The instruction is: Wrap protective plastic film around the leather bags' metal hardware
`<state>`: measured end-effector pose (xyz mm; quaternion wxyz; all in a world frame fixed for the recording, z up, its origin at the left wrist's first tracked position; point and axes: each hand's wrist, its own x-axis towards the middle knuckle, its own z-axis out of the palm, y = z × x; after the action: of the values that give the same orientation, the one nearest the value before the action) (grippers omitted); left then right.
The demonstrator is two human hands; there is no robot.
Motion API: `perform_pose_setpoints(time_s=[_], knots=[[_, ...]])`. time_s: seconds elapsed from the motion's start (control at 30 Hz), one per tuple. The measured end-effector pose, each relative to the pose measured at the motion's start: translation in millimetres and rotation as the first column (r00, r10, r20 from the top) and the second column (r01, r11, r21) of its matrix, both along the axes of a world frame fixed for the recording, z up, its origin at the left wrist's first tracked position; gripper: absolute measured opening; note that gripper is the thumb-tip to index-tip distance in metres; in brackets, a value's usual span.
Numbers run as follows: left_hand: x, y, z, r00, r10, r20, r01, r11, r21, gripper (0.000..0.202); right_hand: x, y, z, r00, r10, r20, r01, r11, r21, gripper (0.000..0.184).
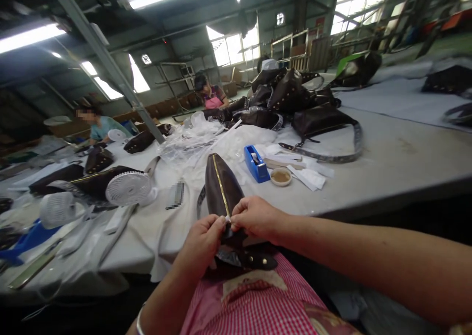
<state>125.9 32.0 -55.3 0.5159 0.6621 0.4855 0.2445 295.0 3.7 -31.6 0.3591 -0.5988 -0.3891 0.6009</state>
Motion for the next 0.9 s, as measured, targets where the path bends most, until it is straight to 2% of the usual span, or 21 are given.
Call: perform_pose_setpoints(time_s=[0.1, 0.2, 0.37, 0.47, 0.53, 0.6, 0.67, 0.77, 0.83, 0.9], knots=[[3, 1, 3.8, 0.991, 0.045, 0.125, -0.018, 0.977, -0.212, 0.033, -1, 3, 4.3, 0.997, 0.002, 0.082, 0.000, 1.000, -0.026, 0.015], [6, 6, 14.3, 0.990, 0.018, 0.141, 0.028, 0.946, -0.324, 0.029, 0, 8, 5.8, 0.994, 0.049, 0.101, -0.047, 0.999, -0.020, 0.014], [7, 20, 30.8, 0.993, -0.099, 0.069, 0.117, 0.938, -0.326, 0.028, -1, 16, -1.7, 0.986, 0.156, 0.055, -0.155, 0.988, -0.014, 0.003], [6, 27, 35.5, 0.985, -0.174, 0.001, 0.167, 0.940, -0.299, 0.027, -3, 19, -10.5, 0.971, 0.200, 0.134, -0.202, 0.979, -0.003, 0.004], [4, 32, 37.9, 0.976, -0.210, -0.060, 0.188, 0.947, -0.262, 0.029, -4, 20, -14.1, 0.937, 0.190, 0.294, -0.223, 0.972, 0.079, 0.007], [4, 36, 41.5, 0.962, -0.240, -0.132, 0.209, 0.954, -0.213, 0.031, -6, 19, -14.4, 0.845, 0.110, 0.523, -0.267, 0.935, 0.234, 0.011], [4, 39, 47.3, 0.943, -0.260, -0.205, 0.235, 0.962, -0.138, 0.031, -7, 17, -12.8, 0.704, -0.016, 0.710, -0.359, 0.854, 0.375, 0.018], [5, 36, 57.7, 0.919, -0.256, -0.299, 0.271, 0.963, 0.008, 0.029, -12, 13, -13.2, 0.543, -0.147, 0.827, -0.509, 0.726, 0.463, 0.017], [5, 28, 61.8, 0.874, -0.211, -0.438, 0.318, 0.930, 0.187, 0.031, -16, 11, -18.0, 0.502, -0.207, 0.840, -0.562, 0.660, 0.499, 0.016], [2, 18, 60.4, 0.784, -0.089, -0.614, 0.401, 0.828, 0.393, 0.030, -21, 10, -25.4, 0.509, -0.249, 0.824, -0.563, 0.628, 0.537, 0.015]])
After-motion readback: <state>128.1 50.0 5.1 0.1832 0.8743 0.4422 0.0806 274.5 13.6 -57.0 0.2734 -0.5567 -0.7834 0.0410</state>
